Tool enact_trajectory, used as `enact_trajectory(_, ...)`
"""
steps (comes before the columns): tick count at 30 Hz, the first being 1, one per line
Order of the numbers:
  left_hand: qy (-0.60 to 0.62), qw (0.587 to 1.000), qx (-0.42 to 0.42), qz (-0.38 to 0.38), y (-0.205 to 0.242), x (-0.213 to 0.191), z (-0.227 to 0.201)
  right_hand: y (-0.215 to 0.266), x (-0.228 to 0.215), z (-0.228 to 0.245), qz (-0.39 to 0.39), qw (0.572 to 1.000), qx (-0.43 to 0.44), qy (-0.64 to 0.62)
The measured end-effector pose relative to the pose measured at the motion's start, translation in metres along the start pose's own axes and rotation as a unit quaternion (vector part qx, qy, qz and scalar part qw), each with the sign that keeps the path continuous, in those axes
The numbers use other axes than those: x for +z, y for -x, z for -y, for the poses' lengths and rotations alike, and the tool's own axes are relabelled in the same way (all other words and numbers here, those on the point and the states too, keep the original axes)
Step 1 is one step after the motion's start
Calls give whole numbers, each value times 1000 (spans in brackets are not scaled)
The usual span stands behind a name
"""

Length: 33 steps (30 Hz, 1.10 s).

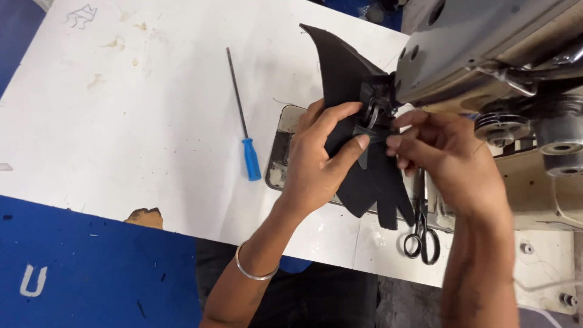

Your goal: The person stitches various components of a shoe upper using an industrial sewing machine.

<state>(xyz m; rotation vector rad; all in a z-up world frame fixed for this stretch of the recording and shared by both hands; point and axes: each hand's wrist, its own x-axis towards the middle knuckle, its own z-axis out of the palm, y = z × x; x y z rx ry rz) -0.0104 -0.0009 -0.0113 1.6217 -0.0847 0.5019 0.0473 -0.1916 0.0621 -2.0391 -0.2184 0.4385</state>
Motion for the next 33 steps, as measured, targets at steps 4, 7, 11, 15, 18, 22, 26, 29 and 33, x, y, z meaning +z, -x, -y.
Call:
enact_trajectory(4, -15, 1000, 3, 9, 2, 4, 0, 11, -1, -17, -76, 993, 3, -89)
enact_trajectory(7, -20, 1000, 3, 5, 0, 14, -4, 4, -12, -22, -84, 991, 16, -107)
enact_trajectory(11, -54, 998, -32, -10, -1, 21, -13, -2, -20, -22, -24, 994, 12, -109)
enact_trajectory(15, -122, 993, 1, -1, -3, 29, -21, 1, -11, -18, -53, 987, 32, -149)
enact_trajectory(18, -179, 984, 2, -5, -3, 36, -16, 1, -13, -26, -69, 981, 36, -179)
enact_trajectory(22, -147, 988, 18, -35, 0, 41, -9, -1, -15, -22, -68, 982, 36, -171)
enact_trajectory(26, -122, 991, 37, -50, 2, 45, -8, -2, -14, -28, -65, 989, 28, -131)
enact_trajectory(29, -38, 999, -34, -19, -1, 39, -14, 1, -8, -25, -94, 982, 25, -165)
enact_trajectory(33, -39, 998, -46, -34, -1, 45, -9, 2, -5, -32, -111, 978, 27, -174)
